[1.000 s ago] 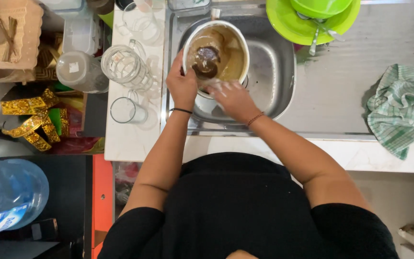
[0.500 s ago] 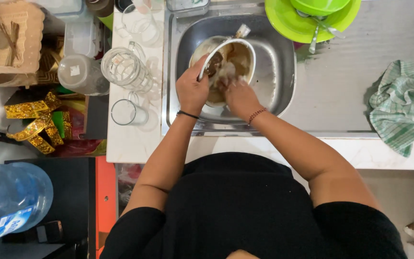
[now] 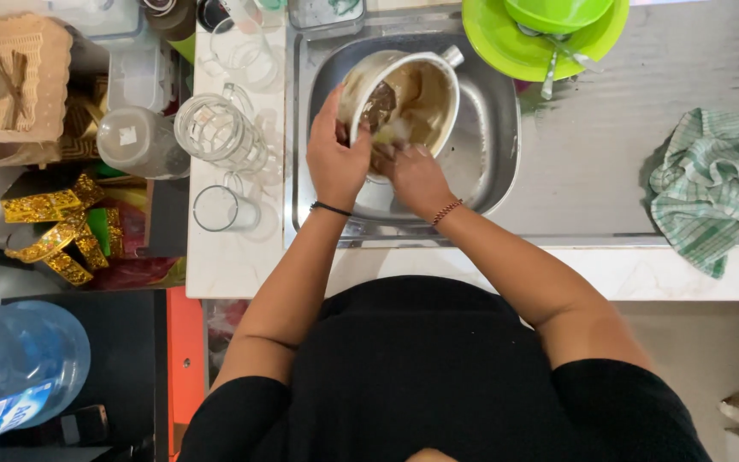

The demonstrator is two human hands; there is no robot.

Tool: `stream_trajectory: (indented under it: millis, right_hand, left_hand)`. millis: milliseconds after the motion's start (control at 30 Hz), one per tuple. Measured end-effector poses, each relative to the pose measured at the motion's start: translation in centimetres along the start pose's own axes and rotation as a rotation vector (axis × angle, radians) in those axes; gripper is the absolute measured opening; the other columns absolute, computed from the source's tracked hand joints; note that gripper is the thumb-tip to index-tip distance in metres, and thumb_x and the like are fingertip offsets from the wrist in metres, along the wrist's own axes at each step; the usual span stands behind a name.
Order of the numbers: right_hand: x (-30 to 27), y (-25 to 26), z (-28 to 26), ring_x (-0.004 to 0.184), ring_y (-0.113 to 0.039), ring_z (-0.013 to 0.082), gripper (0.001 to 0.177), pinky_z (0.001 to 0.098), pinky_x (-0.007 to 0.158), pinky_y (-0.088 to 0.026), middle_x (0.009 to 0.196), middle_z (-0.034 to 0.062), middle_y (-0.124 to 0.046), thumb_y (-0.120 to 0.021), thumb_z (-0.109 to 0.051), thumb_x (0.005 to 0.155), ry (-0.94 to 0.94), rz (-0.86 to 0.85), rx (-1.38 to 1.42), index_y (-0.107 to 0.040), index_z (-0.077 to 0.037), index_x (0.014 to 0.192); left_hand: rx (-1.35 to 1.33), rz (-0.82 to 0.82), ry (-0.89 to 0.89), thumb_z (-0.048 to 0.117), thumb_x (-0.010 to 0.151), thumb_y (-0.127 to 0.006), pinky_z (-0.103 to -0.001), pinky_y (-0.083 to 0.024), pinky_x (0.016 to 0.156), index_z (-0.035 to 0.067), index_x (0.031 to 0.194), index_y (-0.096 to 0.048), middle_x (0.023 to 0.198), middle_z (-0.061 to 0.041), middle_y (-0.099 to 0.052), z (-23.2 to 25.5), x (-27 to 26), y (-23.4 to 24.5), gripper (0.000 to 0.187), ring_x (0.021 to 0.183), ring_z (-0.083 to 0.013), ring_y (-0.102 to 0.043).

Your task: Wash dishes, including plates, spoons, and a cooking pot in a kitchen sink using a sponge and soap.

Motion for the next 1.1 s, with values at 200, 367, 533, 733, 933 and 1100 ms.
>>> stream_trajectory:
  millis: [200,367,533,733,933,1100]
  right_hand:
    - [0.2,-1.3,0.1,0.118,-0.058,0.0371,0.046,0.0483,0.097,-0.047,0.128,0.0190,-0.064,-0.067,-0.012,0.083,-0.228,-0.035,0.299,-0.068,0.000,0.127]
    - [0.0,-0.9,2.3,0.130,-0.058,0.0319,0.023,0.0658,0.122,-0.029,0.125,0.0140,-0.067,-0.068,-0.011,0.092,-0.065,-0.270,-0.098,-0.074,-0.009,0.114]
    - [0.4,-0.8,-0.1,0.128,-0.055,0.0355,0.042,0.0494,0.109,-0.041,0.129,0.0158,-0.064,-0.065,-0.017,0.083,-0.189,-0.276,0.203,-0.071,-0.006,0.123]
    - [-0.1,-0.4,2.4,0.124,-0.058,0.0316,0.034,0.0463,0.097,-0.047,0.129,0.0069,-0.068,-0.060,-0.015,0.087,-0.046,-0.168,-0.031,-0.076,-0.013,0.116]
    - [0.2,-1.8,1.8,0.124,-0.058,0.0287,0.029,0.0433,0.101,-0.050,0.138,0.0097,-0.066,-0.062,-0.019,0.094,-0.142,-0.132,-0.085,-0.075,-0.009,0.117]
    - [0.6,1.0,0.9,0.130,-0.054,0.0340,0.055,0.0462,0.100,-0.050,0.141,0.0103,-0.062,-0.059,-0.007,0.081,-0.199,-0.187,0.291,-0.066,-0.008,0.136]
  left_hand:
    - [0.015,-0.026,-0.183,-0.004,0.085,-0.064,-0.033,-0.058,0.082,0.013,0.133,-0.067,0.117,-0.015,-0.074,-3.0,-1.6,-1.6,0.050,0.090,-0.0270,-0.073]
    - [0.007,-0.007,-0.290,-0.006,0.087,-0.063,-0.035,-0.059,0.089,0.011,0.131,-0.068,0.120,-0.016,-0.072,-3.4,-0.4,-0.9,0.048,0.106,-0.0298,-0.073]
    - [0.047,-0.042,-0.289,-0.008,0.084,-0.062,-0.036,-0.059,0.088,0.014,0.129,-0.070,0.114,-0.015,-0.074,-3.4,-0.4,-1.6,0.050,0.102,-0.0300,-0.073]
    - [-0.037,-0.071,-0.245,-0.007,0.088,-0.064,-0.031,-0.058,0.082,0.013,0.129,-0.071,0.114,-0.012,-0.074,-2.1,-0.2,-1.2,0.046,0.096,-0.0242,-0.073]
    - [-0.200,-0.008,-0.065,-0.006,0.083,-0.062,-0.030,-0.054,0.073,0.007,0.134,-0.060,0.121,-0.011,-0.070,-1.5,-0.2,-0.9,0.053,0.084,-0.0219,-0.065]
    - [0.012,-0.028,-0.138,-0.006,0.088,-0.060,-0.031,-0.057,0.082,0.007,0.133,-0.070,0.111,-0.013,-0.075,-3.8,-0.5,-1.3,0.048,0.090,-0.0232,-0.073]
Point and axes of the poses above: each hand's wrist, its own x-axis towards the middle knuckle, its own y-axis out of the back of the hand, z = x × y, the point moved 5 cm from there along x, towards the middle knuckle
